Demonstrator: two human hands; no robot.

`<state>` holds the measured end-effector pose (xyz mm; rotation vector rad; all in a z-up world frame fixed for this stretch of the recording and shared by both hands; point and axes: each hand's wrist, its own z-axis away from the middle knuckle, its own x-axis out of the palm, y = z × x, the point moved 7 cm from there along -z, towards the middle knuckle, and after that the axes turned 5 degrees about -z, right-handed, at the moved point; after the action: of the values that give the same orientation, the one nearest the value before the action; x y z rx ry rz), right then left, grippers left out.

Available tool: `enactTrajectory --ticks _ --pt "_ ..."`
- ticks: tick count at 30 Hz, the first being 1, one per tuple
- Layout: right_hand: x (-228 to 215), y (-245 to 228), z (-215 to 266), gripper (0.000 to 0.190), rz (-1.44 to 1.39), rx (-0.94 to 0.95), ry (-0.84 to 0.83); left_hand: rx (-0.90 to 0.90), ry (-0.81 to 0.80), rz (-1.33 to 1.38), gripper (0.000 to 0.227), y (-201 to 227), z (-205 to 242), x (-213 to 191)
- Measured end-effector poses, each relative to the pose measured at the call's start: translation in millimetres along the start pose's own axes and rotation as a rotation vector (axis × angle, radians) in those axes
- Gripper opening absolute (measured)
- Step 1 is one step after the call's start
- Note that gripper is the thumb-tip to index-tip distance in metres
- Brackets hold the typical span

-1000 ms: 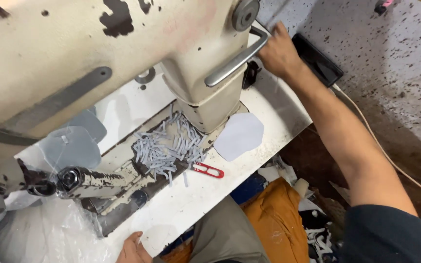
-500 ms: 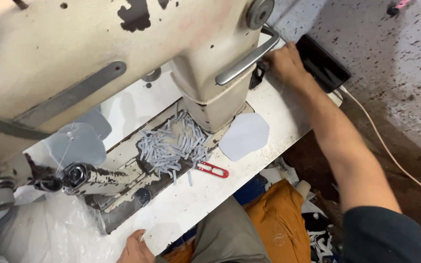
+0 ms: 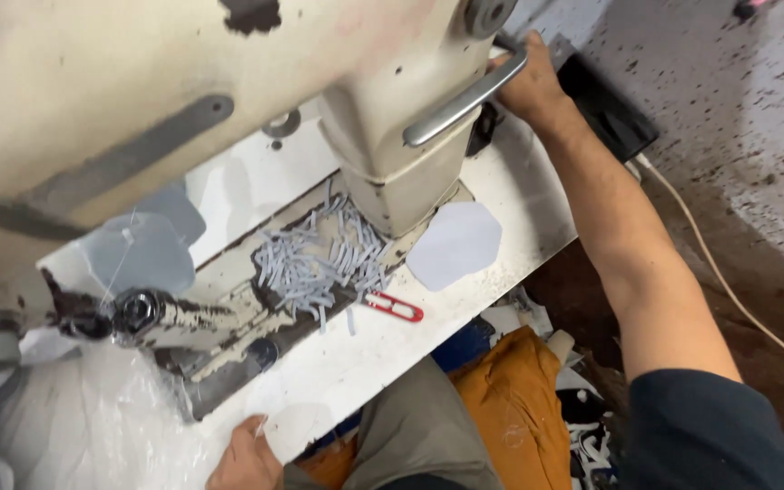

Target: The person uses a sewing machine to stitch a small fabric piece onto the upper part of a grey slipper. They repeatedly pick up slippers from a plastic bag, align the fabric, sew it, and then trim the excess thread with scissors.

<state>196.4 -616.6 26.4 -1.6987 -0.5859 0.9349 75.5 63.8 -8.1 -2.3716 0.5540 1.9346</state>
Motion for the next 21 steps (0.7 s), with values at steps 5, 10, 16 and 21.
enactTrajectory --ticks 5,10,16,21 --pt "17.0 -19.0 41.6 0.020 1.284 -0.851 -0.087 -0.017 -0.055 0.131 0.014 -83.7 35.1 88.1" --pt "8.6 -7.6 6.3 0.021 0.532 -0.198 -0.047 0.003 -0.120 0.095 0.017 -34.4 9.7 36.4" --pt "17.6 -11.8 21.6 0.020 1.267 -0.657 -0.206 0.033 -0.072 0.078 0.015 -56.4 20.2 70.1" --pt "21.4 16.8 17.3 0.040 0.893 -0.521 -0.170 -0.003 -0.057 0.011 0.012 -15.9 7.4 11.3"
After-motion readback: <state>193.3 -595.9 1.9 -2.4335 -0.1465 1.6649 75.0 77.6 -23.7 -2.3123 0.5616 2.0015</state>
